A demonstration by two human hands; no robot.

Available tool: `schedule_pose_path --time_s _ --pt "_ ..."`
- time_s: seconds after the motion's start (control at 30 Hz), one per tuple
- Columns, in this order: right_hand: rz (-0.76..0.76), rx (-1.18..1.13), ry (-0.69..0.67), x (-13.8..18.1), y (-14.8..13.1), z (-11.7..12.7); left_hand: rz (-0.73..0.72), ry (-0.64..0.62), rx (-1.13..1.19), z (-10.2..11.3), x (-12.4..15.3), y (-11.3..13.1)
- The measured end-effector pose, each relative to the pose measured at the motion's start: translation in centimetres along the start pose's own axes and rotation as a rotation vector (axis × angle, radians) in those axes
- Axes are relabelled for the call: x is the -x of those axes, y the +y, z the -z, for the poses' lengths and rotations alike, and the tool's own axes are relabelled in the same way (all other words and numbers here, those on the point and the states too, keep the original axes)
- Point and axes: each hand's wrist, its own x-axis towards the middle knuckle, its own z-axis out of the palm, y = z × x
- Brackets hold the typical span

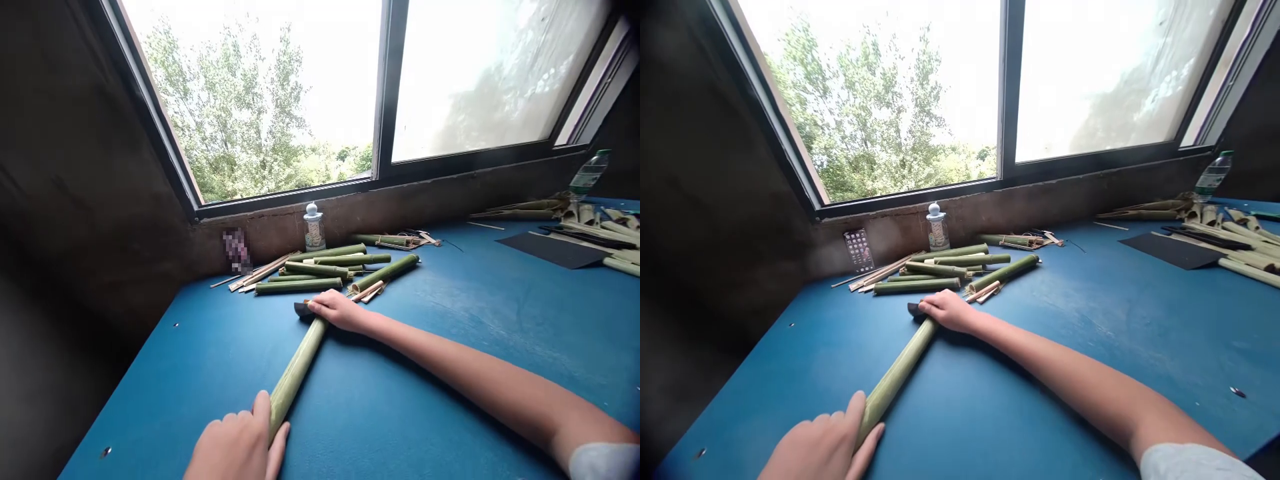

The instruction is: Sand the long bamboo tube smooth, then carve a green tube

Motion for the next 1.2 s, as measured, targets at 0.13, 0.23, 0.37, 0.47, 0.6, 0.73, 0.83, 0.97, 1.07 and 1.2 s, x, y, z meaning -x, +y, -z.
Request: schedule_pose_path --time_s 0.13,0.23,0.37,0.47,0.6,0.73,0.83,0.97,1.07,1.2 --pt "0.042 0.004 0.006 1.1 -3.0 -1.1 -0.026 0.005 0.002 -0.1 0.2 0.1" --pt "0.179 -0.029 -0.079 1.3 -4.6 -1.8 -0.021 0.013 -0.001 -0.3 0.1 -0.1" --pt "0.089 -0.028 -0.027 0.3 -1.4 -0.3 -0.02 0.026 0.056 -0.3 -0.2 -0.4" --pt "0.019 -0.006 0.035 0.3 -0.3 0.3 -0.033 0.035 0.069 -0.3 -0.2 -0.4" --pt "0.154 0.002 -0.051 1.1 -3.2 -1.1 -0.016 0.009 0.05 -0.4 -0.1 -0.1" --pt "0.181 0.005 -0.086 0.6 -2.7 -1.1 -0.001 0.003 0.04 -0.3 -0.2 -0.2" --pt "0.063 0.029 0.003 0.3 -0.8 -0.1 -0.02 -0.009 0.061 0.0 -0.1 -0.2" --pt "0.086 0.041 0.006 1.2 -2.5 -0.6 -0.022 -0.024 0.049 -0.4 0.1 -0.1" --pt "0.188 0.019 -0.067 1.3 -4.2 -1.4 -0.003 0.036 0.022 -0.9 -0.3 -0.8" --pt "0.093 0.019 0.025 0.2 -2.4 -1.0 -0.076 0.135 0.037 -0.5 -1.4 -2.6"
